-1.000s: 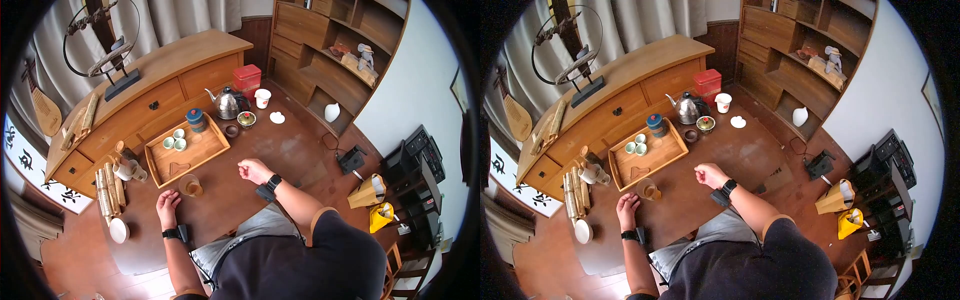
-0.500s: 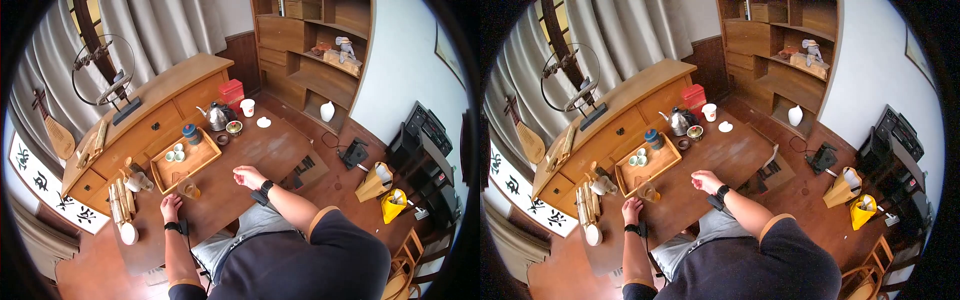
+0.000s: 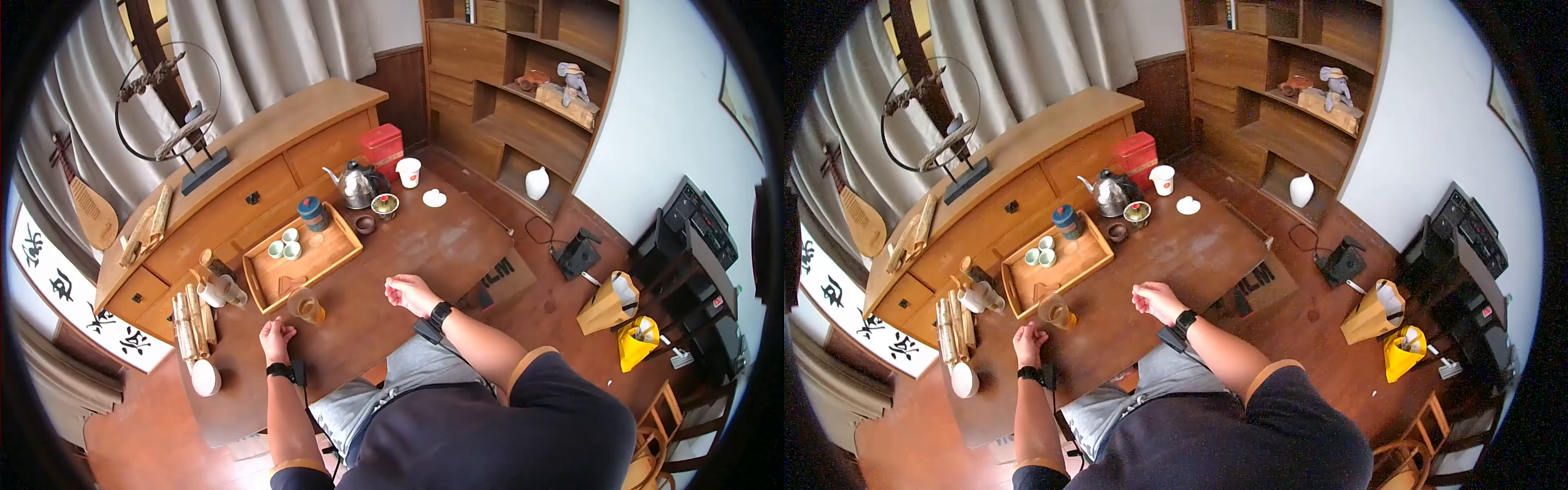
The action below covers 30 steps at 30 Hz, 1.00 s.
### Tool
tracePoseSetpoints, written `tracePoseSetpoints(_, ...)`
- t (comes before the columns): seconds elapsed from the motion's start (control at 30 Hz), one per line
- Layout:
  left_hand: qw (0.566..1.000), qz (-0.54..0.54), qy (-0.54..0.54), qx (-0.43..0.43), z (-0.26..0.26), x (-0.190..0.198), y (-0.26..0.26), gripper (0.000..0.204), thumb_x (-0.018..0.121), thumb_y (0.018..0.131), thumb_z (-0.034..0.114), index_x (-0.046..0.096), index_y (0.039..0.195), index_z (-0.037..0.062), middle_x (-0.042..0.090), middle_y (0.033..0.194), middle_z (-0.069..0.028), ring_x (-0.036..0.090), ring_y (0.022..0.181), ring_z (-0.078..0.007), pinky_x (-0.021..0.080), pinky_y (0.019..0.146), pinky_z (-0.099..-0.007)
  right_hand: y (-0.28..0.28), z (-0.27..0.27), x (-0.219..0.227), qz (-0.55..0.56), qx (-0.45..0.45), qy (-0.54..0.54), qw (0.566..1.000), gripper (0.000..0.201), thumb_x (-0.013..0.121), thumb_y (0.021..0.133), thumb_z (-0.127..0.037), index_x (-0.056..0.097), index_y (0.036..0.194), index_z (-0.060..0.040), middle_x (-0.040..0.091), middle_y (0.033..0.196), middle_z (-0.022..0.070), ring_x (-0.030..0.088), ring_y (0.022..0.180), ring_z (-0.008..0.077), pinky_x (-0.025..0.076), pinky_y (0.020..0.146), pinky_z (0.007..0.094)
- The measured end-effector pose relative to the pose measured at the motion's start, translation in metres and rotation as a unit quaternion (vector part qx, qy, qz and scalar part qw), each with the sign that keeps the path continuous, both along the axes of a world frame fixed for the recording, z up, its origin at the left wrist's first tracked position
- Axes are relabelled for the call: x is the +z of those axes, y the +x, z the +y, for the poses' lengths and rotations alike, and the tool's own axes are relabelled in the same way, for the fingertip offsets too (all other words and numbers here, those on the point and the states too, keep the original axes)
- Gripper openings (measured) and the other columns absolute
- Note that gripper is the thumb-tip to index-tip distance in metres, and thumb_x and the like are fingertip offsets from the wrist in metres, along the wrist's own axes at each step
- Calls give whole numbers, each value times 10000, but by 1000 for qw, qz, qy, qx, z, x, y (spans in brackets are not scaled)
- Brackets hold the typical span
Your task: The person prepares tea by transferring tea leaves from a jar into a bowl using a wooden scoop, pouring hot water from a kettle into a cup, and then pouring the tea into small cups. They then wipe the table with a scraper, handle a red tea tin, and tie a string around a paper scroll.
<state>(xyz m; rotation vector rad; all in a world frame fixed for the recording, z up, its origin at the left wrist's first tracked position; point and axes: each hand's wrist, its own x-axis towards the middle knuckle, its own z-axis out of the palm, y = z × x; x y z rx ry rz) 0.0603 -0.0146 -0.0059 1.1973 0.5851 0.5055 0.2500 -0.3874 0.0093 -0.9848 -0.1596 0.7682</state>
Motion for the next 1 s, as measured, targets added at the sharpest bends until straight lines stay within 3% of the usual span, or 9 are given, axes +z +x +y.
tracePoseSetpoints(0.17,998,15,66,16,-18,10,-2,307,673,1048,258,591,793,108,624,765,-18,644,689,-128,578,661,-280,0,3,10,31,-7,-7,999,254,647,1065,-320,667,951,-94,678,848,19,634,716,129,512,666,275)
tracePoseSetpoints(0.3,996,25,89,7,-23,11,-2,307,674,1054,281,597,818,99,642,791,-21,642,713,-116,572,699,-269,34,0,36,66,34,-126,989,323,681,1031,-421,668,929,-114,681,801,6,638,662,125,515,600,271)
tracePoseSetpoints(0.43,999,0,26,31,-23,24,-2,289,638,1075,275,611,861,83,653,848,-30,655,768,-120,586,721,-283,122,9,113,-116,-59,-126,983,312,654,1046,-403,664,917,-119,679,790,0,628,667,100,491,595,246)
tracePoseSetpoints(0.5,999,-7,-3,34,-20,26,-2,281,611,1088,274,620,892,72,661,896,-39,665,804,-128,600,732,-291,183,24,122,-224,-150,-190,944,308,675,1034,-404,684,939,-111,672,822,-25,602,715,52,459,613,221)
tracePoseSetpoints(0.57,999,-4,-3,38,-20,27,0,275,606,1090,268,622,899,72,662,891,-39,666,802,-128,602,733,-288,244,46,114,-297,-214,-270,891,415,694,1021,-418,730,1060,-6,733,957,47,662,886,143,511,795,306)
tracePoseSetpoints(0.6,999,-4,-3,42,-20,27,1,271,603,1092,264,622,902,71,662,889,-39,666,801,-128,603,734,-287,269,54,110,-344,-216,-303,862,507,676,1023,-461,731,1098,37,745,996,92,675,962,201,513,885,346)
tracePoseSetpoints(0.73,999,5,2,43,-20,20,1,235,603,1090,228,633,924,65,670,898,-40,669,808,-127,608,740,-290,327,77,98,-379,-139,-361,840,593,627,1029,-545,736,1055,37,735,958,94,668,915,194,509,856,344)
tracePoseSetpoints(0.87,999,-2,-9,37,-19,23,1,179,638,1070,193,638,965,48,687,930,-57,685,839,-136,616,757,-305,339,99,90,-299,-61,-288,907,572,589,1050,-552,694,1052,11,662,862,24,600,782,105,500,746,267)
tracePoseSetpoints(1.0,999,12,-17,36,-17,27,1,169,636,1070,189,634,981,45,687,946,-60,687,853,-139,619,764,-309,343,103,84,-296,-50,-271,914,512,636,1037,-507,671,1091,1,661,848,17,603,723,103,518,702,274)
